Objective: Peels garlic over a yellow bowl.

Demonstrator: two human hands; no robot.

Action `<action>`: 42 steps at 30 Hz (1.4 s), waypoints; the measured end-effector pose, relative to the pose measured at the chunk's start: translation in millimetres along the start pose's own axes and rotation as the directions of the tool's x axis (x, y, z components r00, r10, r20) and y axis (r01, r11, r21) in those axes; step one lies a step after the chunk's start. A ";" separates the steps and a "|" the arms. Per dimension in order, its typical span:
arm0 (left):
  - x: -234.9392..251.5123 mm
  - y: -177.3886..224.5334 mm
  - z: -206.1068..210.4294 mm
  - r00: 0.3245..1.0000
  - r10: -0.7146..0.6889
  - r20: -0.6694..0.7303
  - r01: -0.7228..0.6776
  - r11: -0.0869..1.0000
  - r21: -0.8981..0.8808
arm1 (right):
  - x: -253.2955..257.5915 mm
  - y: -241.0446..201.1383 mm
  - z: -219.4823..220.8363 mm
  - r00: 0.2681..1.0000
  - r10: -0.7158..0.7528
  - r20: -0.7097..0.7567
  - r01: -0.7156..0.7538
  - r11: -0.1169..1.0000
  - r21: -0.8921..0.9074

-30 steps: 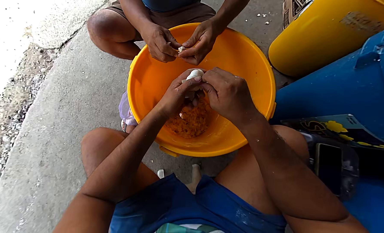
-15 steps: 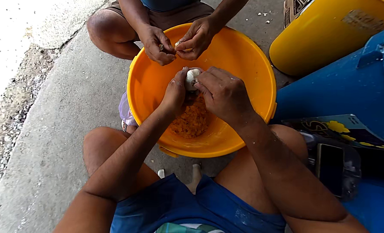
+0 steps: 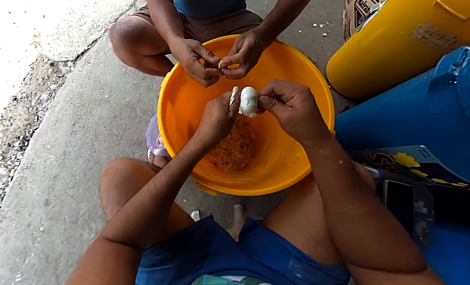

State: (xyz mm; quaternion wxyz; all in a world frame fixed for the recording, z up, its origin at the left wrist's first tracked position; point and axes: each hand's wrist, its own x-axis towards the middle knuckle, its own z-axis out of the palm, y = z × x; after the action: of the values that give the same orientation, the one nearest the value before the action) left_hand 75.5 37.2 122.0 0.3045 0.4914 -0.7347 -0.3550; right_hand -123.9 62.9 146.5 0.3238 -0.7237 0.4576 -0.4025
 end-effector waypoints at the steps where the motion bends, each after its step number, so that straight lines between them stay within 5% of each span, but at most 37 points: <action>1: -0.9 2.1 -4.0 1.000 0.010 0.030 -0.011 0.999 0.053 | 1.1 4.6 -3.0 1.000 0.008 0.009 -0.009 0.994 0.108; 4: -6.0 -2.1 -13.3 0.995 0.052 0.086 -0.061 0.991 0.117 | 0.3 13.4 -11.7 0.999 0.046 -0.008 -0.039 0.912 0.407; 9: -13.7 -14.8 -26.0 0.934 0.143 0.329 -0.145 0.989 -0.019 | -3.4 12.9 -18.9 0.985 0.160 0.064 -0.164 0.756 0.634; 15: -18.9 -2.1 -16.2 0.947 0.320 -0.041 -0.317 0.946 0.067 | 1.9 14.8 0.3 0.965 0.177 0.195 -0.263 0.690 0.674; 20: -10.6 -6.1 -9.3 0.911 0.371 -0.182 -0.336 0.922 0.194 | 2.2 18.3 30.8 0.945 0.149 0.291 -0.322 0.574 0.752; 28: -6.0 -8.3 -10.9 0.894 0.430 -0.126 -0.403 0.895 0.194 | 4.1 22.3 27.5 0.949 0.178 0.261 -0.315 0.576 0.754; 32: -4.6 -17.5 -13.0 0.936 0.333 -0.117 -0.299 0.924 0.237 | 0.7 17.9 19.0 0.963 0.155 0.222 -0.271 0.571 0.775; 35: -5.2 -28.6 -12.9 0.959 0.272 -0.076 -0.274 0.961 -0.022 | 0.2 15.7 13.2 0.957 0.239 0.166 -0.281 0.610 0.741; 42: -17.7 -15.9 -2.1 0.920 0.292 -0.260 -0.385 0.793 -0.472 | 1.2 14.0 28.6 0.927 0.253 0.276 -0.374 0.577 0.726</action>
State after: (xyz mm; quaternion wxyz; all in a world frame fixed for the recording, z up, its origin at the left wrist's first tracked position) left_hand 91.1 49.1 108.3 0.5461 0.2813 -0.6595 -0.4333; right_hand -104.1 59.4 121.8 0.6973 -0.4509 0.3396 -0.4417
